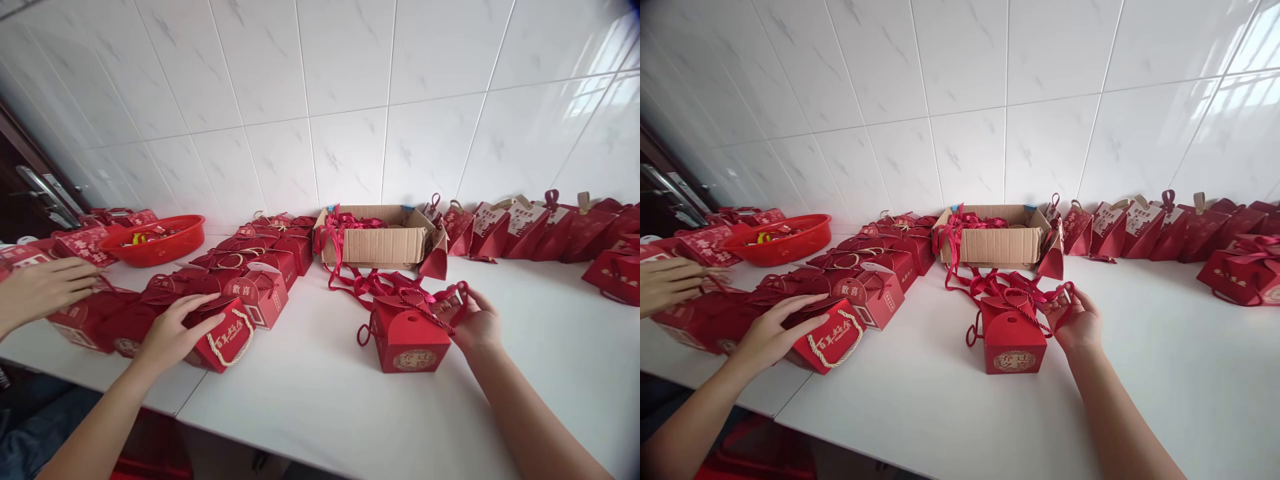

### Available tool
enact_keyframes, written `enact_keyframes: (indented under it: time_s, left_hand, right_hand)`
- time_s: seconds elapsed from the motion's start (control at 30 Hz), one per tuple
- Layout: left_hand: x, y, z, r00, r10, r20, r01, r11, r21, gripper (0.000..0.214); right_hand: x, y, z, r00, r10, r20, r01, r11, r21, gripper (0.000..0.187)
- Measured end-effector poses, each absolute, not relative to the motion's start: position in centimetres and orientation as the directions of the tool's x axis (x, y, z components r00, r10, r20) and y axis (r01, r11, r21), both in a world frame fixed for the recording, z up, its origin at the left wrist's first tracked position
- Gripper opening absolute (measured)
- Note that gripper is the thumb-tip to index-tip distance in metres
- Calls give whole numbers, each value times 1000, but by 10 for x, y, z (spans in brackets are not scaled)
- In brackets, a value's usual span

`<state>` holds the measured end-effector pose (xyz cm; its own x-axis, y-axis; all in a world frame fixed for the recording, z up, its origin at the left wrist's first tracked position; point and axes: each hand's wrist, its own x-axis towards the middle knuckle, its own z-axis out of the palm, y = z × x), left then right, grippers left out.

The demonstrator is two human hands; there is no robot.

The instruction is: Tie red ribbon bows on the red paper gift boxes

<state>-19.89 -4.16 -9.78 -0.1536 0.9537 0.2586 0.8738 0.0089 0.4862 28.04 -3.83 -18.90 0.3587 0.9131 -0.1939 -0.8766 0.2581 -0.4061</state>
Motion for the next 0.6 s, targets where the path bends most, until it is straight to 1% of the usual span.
enact_keyframes:
  time_s: [0.1,0.2,0.33,0.47,0.6]
  left_hand:
    - [-189,-46,-98,-92,963,255,824,-70,563,51]
    - [-180,-48,-101,-42,961,273,816,-124,564,51]
    - [-167,-50,-105,66,943,327,788,-250,563,52]
    - [-147,-56,-104,147,938,315,758,-312,573,48]
    - [-126,-60,-104,251,917,310,675,-395,623,43]
  right_hand:
    - [281,-38,-190,356,916,-187,-876,257,-409,8]
    - [280,-39,-190,357,916,-184,-875,258,-411,8]
    - [280,-39,-189,358,913,-196,-873,252,-417,7]
    - [278,-40,-186,344,914,-217,-886,239,-398,8]
    - [276,-42,-181,346,911,-224,-888,242,-390,8]
